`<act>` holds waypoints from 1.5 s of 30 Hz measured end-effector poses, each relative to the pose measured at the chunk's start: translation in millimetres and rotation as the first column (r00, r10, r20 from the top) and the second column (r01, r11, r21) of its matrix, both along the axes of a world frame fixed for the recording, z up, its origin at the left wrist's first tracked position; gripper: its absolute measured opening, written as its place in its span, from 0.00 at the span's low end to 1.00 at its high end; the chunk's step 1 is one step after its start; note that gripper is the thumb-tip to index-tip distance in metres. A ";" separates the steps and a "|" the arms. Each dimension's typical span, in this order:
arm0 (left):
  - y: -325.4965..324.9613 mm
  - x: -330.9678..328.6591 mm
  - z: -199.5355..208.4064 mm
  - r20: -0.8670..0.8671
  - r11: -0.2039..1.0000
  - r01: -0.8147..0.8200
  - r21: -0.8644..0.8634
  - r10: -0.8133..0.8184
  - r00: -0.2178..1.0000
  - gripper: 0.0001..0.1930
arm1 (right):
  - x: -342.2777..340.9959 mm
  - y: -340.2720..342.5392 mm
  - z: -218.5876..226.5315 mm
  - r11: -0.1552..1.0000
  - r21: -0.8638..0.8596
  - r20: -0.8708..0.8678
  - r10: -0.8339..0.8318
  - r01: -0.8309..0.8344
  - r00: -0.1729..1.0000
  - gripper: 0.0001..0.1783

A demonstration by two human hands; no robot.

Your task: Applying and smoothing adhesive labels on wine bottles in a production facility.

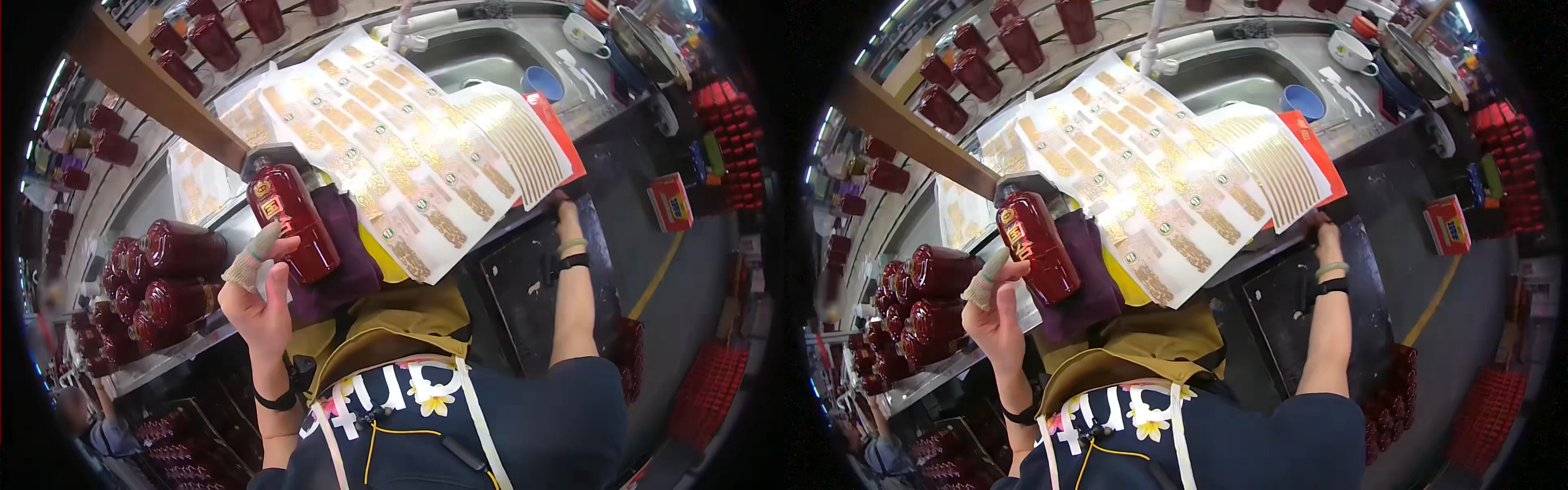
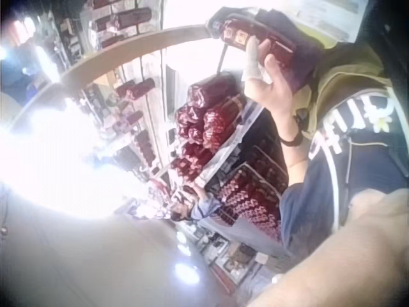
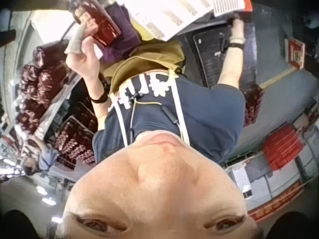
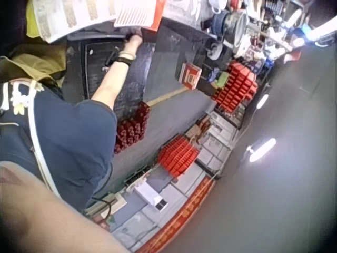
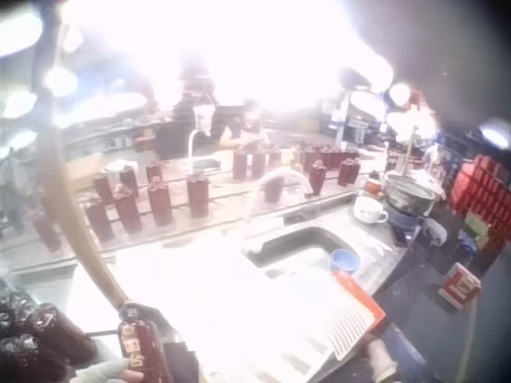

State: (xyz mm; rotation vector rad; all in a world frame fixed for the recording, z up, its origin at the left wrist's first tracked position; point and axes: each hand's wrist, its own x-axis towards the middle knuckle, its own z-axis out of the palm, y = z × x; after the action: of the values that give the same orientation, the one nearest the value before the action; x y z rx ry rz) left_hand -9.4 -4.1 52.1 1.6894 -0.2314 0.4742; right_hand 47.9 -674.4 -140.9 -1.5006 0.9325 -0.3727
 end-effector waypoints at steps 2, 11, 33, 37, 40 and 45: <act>10.3 -7.3 -4.0 0.001 0.997 -0.073 -0.021 0.073 0.997 0.16 | 25.0 -21.3 54.5 0.968 -0.245 -0.012 -0.056 0.051 0.998 0.10; 19.8 9.0 -15.9 -0.132 0.944 -0.251 -0.215 0.226 0.965 0.17 | 222.2 178.9 213.3 0.747 -0.068 0.127 0.664 -0.661 0.737 0.20; 17.9 29.7 -63.4 -0.346 0.804 -0.122 -0.582 -0.109 0.932 0.31 | 147.1 403.5 217.6 0.139 -0.104 -0.167 0.974 -0.985 0.155 0.16; 12.0 34.5 -64.5 -0.326 0.778 -0.095 -0.622 -0.147 0.934 0.36 | 83.3 468.4 199.3 0.162 -0.020 0.082 0.984 -0.987 0.160 0.11; 9.5 34.5 -61.2 -0.341 0.734 -0.116 -0.669 -0.165 0.925 0.38 | 62.2 499.1 183.8 0.232 -0.070 0.058 0.972 -0.970 0.228 0.09; 12.5 36.0 -63.3 -0.363 0.743 -0.121 -0.659 -0.173 0.915 0.38 | 47.6 517.3 174.0 0.305 -0.066 0.051 0.952 -0.950 0.302 0.19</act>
State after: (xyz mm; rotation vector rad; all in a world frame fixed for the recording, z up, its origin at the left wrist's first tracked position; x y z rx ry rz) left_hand 26.6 8.4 -11.2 1.0199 0.2127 0.1348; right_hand 95.5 -157.1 33.1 -1.7728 -0.1953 0.4708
